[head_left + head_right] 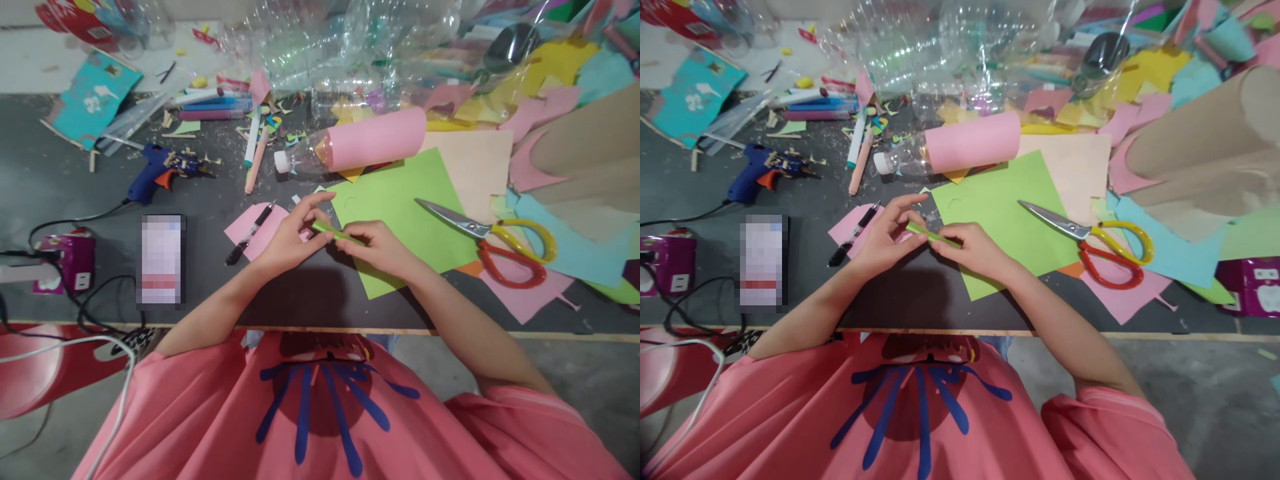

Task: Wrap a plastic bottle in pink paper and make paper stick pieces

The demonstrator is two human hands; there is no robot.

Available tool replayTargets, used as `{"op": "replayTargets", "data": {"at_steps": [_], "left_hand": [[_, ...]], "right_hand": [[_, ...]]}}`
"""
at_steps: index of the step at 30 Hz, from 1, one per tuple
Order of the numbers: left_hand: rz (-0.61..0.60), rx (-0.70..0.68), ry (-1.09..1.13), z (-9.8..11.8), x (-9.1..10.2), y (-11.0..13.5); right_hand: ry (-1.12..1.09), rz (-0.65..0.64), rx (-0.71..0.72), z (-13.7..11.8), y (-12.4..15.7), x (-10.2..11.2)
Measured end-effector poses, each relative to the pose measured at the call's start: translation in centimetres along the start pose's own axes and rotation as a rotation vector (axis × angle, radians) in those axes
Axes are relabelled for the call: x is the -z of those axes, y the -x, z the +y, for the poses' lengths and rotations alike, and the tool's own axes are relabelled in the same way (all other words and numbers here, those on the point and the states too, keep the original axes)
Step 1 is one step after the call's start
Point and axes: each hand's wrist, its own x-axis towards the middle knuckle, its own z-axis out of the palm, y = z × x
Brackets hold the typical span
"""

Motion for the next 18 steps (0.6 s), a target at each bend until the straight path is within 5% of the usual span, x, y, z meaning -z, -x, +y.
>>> {"op": "replayTargets", "data": {"at_steps": [5,18], "left_hand": [[0.003,0.03,0.022,0.0,-0.2,0.0],[-0.082,0.04,0.041,0.1,-1.1,0.4]], "right_hand": [[-0.027,0.116,-0.051,-0.1,0.1,0.5],[-0.327,0.179,-0.1,-0.2,0.0,-0.5]]}}
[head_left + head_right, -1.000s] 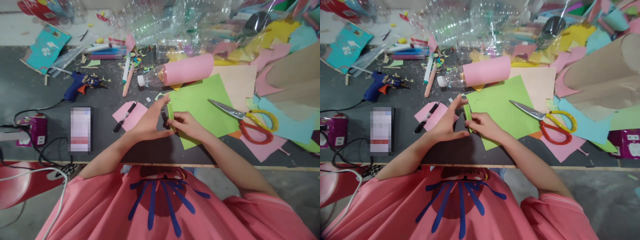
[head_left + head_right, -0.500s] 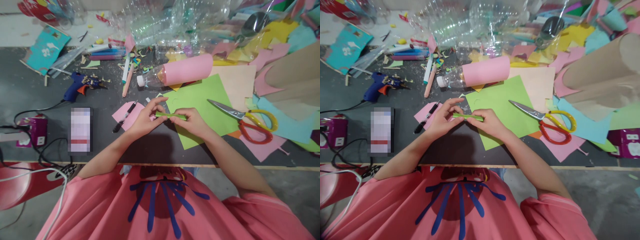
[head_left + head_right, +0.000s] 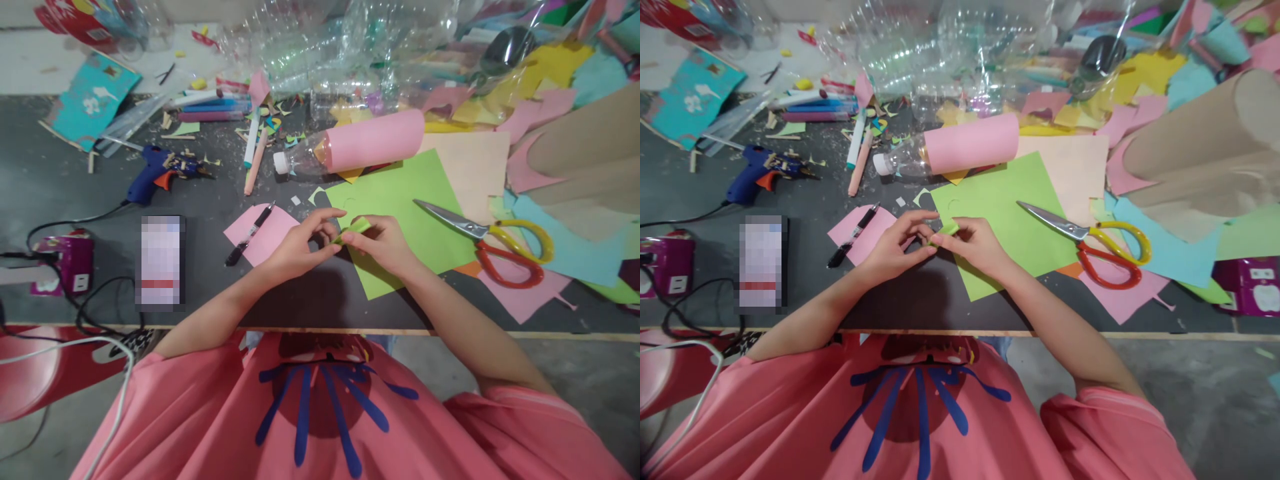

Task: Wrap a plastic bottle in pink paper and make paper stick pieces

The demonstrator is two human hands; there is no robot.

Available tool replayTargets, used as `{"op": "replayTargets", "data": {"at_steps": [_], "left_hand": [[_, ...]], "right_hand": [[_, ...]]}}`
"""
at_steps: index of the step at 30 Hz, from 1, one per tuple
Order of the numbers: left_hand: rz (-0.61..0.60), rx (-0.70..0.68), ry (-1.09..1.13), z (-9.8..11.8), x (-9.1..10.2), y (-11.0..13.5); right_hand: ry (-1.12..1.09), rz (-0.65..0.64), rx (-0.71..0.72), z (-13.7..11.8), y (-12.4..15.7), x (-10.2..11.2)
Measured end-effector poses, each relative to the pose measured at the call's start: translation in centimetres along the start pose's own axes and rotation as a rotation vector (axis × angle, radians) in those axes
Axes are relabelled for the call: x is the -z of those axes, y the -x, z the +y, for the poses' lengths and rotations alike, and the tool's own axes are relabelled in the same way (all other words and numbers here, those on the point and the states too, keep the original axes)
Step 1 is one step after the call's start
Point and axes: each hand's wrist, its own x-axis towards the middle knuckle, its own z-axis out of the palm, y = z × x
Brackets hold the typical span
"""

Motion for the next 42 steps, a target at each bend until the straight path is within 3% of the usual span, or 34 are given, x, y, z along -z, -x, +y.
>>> {"op": "replayTargets", "data": {"at_steps": [5,12,23,31,37,42], "left_hand": [[0.109,0.009,0.02,-0.1,0.2,-0.2],[0.138,0.016,0.007,0.0,0.2,-0.2],[0.136,0.025,0.061,-0.1,0.0,-0.2],[0.169,0.116,0.146,0.4,-0.1,-0.4],[0.101,0.225,0.275,0.6,0.0,-0.5],[0.089,0.237,0.285,0.5,0.1,-0.6]], "right_hand": [[-0.084,0.014,0.029,0.2,-0.3,-0.2],[-0.154,0.003,-0.021,0.8,-0.4,-0.4],[-0.178,-0.021,-0.039,1.0,-0.4,-0.5],[-0.211,-0.023,-0.019,1.1,-0.5,-0.5],[-0.223,-0.018,-0.006,1.1,-0.4,-0.5],[-0.216,-0.008,-0.012,1.2,-0.4,-0.6]]}}
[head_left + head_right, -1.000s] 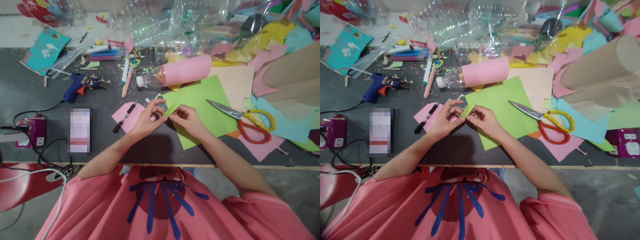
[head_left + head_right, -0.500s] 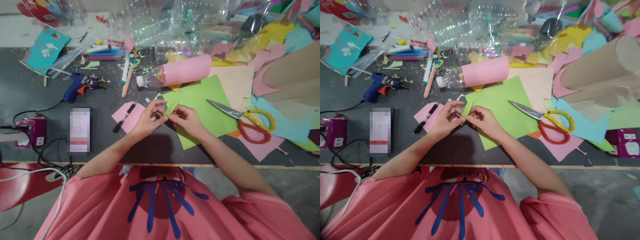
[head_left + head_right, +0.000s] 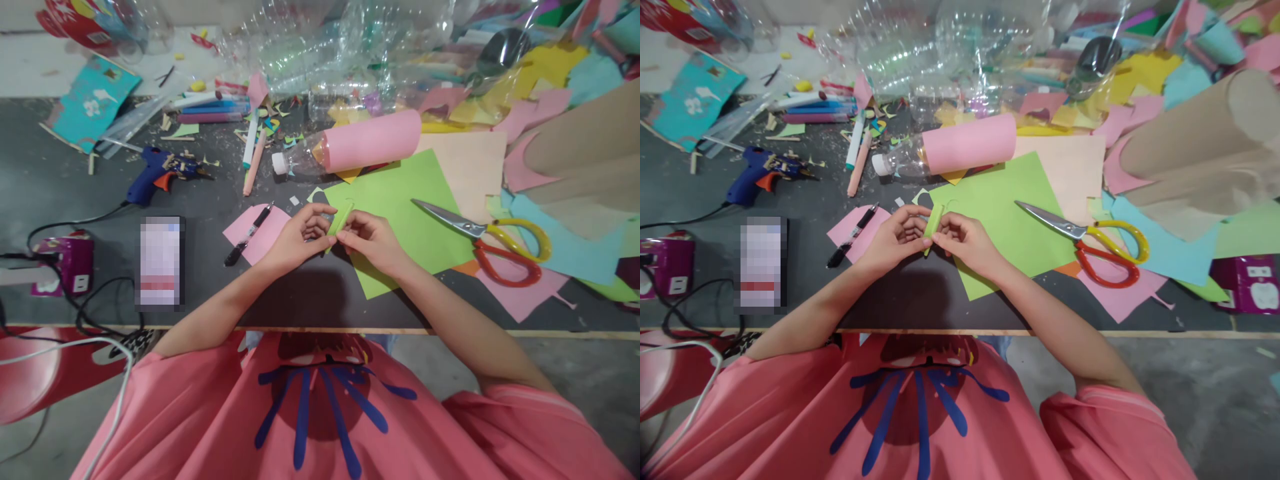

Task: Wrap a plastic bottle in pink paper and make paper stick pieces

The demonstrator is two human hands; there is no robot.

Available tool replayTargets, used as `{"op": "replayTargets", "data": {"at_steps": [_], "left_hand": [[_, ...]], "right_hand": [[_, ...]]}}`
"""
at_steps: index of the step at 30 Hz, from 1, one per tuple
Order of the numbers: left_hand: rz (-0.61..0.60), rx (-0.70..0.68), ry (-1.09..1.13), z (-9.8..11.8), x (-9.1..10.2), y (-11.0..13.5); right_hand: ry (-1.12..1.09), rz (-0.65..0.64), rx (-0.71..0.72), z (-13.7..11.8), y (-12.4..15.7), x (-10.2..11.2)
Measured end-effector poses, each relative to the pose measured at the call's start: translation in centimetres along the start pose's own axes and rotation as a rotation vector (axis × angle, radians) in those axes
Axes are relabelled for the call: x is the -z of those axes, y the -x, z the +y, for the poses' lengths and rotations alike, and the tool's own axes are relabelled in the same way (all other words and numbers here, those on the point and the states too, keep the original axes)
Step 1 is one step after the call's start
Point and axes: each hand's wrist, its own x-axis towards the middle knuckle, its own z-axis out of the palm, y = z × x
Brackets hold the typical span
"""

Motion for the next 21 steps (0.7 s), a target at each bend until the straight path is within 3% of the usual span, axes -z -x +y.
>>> {"op": "replayTargets", "data": {"at_steps": [14,18,21], "left_hand": [[-0.023,-0.032,-0.118,0.3,0.3,0.1],[0.03,-0.151,-0.173,0.5,0.9,0.0],[0.118,-0.236,-0.261,2.2,2.2,0.3]], "right_hand": [[0.024,0.098,0.05,-0.3,-0.2,0.5],[0.007,0.105,0.082,-0.4,-0.4,0.6],[-0.017,0.104,0.087,-0.2,-0.5,0.7]]}}
